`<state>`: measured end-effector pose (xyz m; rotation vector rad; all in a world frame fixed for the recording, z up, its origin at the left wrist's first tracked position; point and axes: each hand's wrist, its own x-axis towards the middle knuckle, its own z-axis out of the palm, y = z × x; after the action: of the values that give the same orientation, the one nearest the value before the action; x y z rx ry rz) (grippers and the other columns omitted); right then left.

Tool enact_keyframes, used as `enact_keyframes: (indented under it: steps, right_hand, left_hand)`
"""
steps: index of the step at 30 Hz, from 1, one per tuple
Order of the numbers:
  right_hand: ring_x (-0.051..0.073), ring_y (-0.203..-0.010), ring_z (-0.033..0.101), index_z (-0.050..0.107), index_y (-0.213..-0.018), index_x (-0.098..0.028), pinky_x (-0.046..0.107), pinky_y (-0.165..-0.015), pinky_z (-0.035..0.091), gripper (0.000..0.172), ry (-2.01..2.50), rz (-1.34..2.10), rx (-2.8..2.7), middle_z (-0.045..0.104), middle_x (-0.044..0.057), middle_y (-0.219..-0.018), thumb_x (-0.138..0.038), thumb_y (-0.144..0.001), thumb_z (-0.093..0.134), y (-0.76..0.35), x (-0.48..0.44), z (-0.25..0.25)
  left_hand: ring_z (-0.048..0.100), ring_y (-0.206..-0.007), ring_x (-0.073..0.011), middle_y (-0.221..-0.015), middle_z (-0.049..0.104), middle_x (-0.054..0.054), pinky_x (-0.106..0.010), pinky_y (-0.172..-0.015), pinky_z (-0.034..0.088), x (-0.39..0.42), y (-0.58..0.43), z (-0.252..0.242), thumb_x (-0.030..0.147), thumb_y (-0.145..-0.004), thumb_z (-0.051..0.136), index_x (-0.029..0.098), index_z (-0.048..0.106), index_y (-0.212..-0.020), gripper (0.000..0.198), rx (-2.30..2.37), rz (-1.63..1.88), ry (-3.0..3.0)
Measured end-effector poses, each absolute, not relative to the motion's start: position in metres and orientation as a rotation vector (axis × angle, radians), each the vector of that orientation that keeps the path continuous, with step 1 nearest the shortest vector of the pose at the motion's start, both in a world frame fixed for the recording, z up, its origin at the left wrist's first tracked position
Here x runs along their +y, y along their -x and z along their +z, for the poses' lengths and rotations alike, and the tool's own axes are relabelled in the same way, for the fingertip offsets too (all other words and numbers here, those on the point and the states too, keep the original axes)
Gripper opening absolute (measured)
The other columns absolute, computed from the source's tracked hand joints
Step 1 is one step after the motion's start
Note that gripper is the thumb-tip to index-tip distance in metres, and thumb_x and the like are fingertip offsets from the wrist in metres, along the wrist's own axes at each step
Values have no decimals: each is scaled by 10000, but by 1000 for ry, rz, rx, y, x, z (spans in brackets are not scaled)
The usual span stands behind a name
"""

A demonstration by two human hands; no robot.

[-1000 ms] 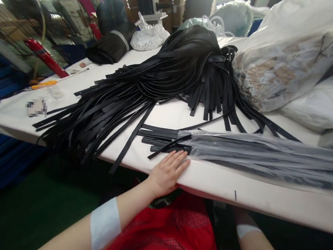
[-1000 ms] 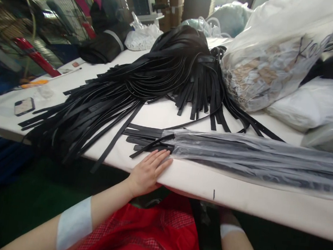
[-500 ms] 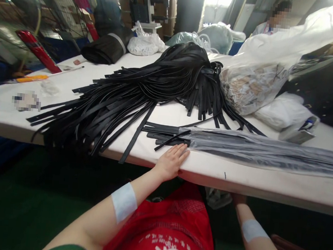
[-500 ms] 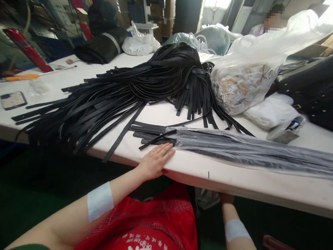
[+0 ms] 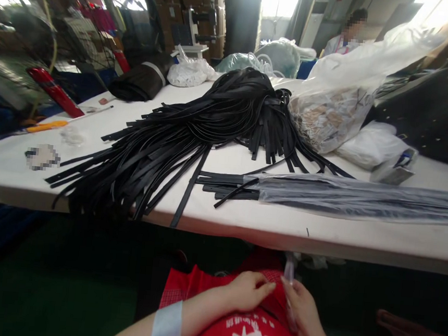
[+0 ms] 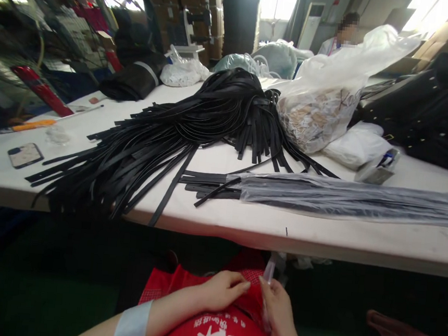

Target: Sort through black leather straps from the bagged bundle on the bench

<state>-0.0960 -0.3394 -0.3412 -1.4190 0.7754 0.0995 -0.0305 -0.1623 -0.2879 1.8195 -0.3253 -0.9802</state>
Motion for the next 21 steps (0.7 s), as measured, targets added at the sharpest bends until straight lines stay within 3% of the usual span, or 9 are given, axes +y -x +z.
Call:
enact_keyframes:
  steps: [4, 6, 9, 13, 16, 19, 21]
  right_hand:
    - [198, -572, 597, 569, -644, -207, 297, -575, 483, 516, 1462, 161, 588, 640, 24, -597, -690, -601, 744, 96, -310, -306]
    - [187, -597, 591, 569, -658, -197, 296, -608, 489, 517, 1473, 178, 498, 639, 24, -619, -683, -623, 742, 92, -304, -297]
    - [146, -570, 542, 564, -667, -189, 263, -581, 454, 493, 1529, 143, 404, 607, -3, -599, -653, -678, 731, 90, -302, -296]
    - [106, -448, 456, 542, -598, -185, 229, -470, 365, 523, 1503, 199, 405, 535, -31, -471, -668, -702, 713, 91, -312, -301]
    - [136, -519, 567, 663, -720, -157, 237, -509, 443, 529, 1174, 253, 503, 645, 19, -585, -685, -715, 699, 80, -331, -296]
    - [138, -592, 634, 707, -951, -141, 231, -539, 505, 355, 766, 261, 521, 738, 65, -791, -456, -787, 720, 57, -352, -285]
    - [73, -461, 547, 687, -1007, -121, 172, -420, 441, 218, 583, 256, 534, 751, 63, -832, -226, -817, 667, 41, -363, -281]
  left_hand:
    - [654, -722, -205, -854, 708, -129, -360, -740, 536, -180, 26, -303, 669, -873, 372, 110, 691, -931, 646, -63, -1179, -1546]
    - [637, -671, -184, -855, 701, -111, -334, -676, 530, -188, 24, -303, 695, -841, 389, 132, 677, -928, 639, -35, -1200, -1496]
    - [537, -580, -150, -698, 620, -42, -291, -594, 460, -196, 21, -298, 723, -808, 438, 157, 611, -742, 596, -44, -1100, -1565]
    - [335, -547, -111, -535, 399, 38, -272, -590, 315, -192, 8, -277, 545, -849, 546, 182, 452, -536, 488, -193, -840, -1779]
    - [360, -576, -115, -567, 436, 31, -273, -621, 298, -183, 0, -245, 388, -888, 529, 173, 482, -543, 410, -438, -700, -1867]
    - [441, -590, -111, -643, 556, 11, -247, -609, 325, -176, 1, -206, 301, -922, 459, 165, 566, -631, 338, -831, -634, -1842]
    - [469, -590, -107, -654, 590, -2, -231, -595, 346, -170, 6, -184, 294, -928, 455, 156, 582, -641, 343, -969, -618, -1802]
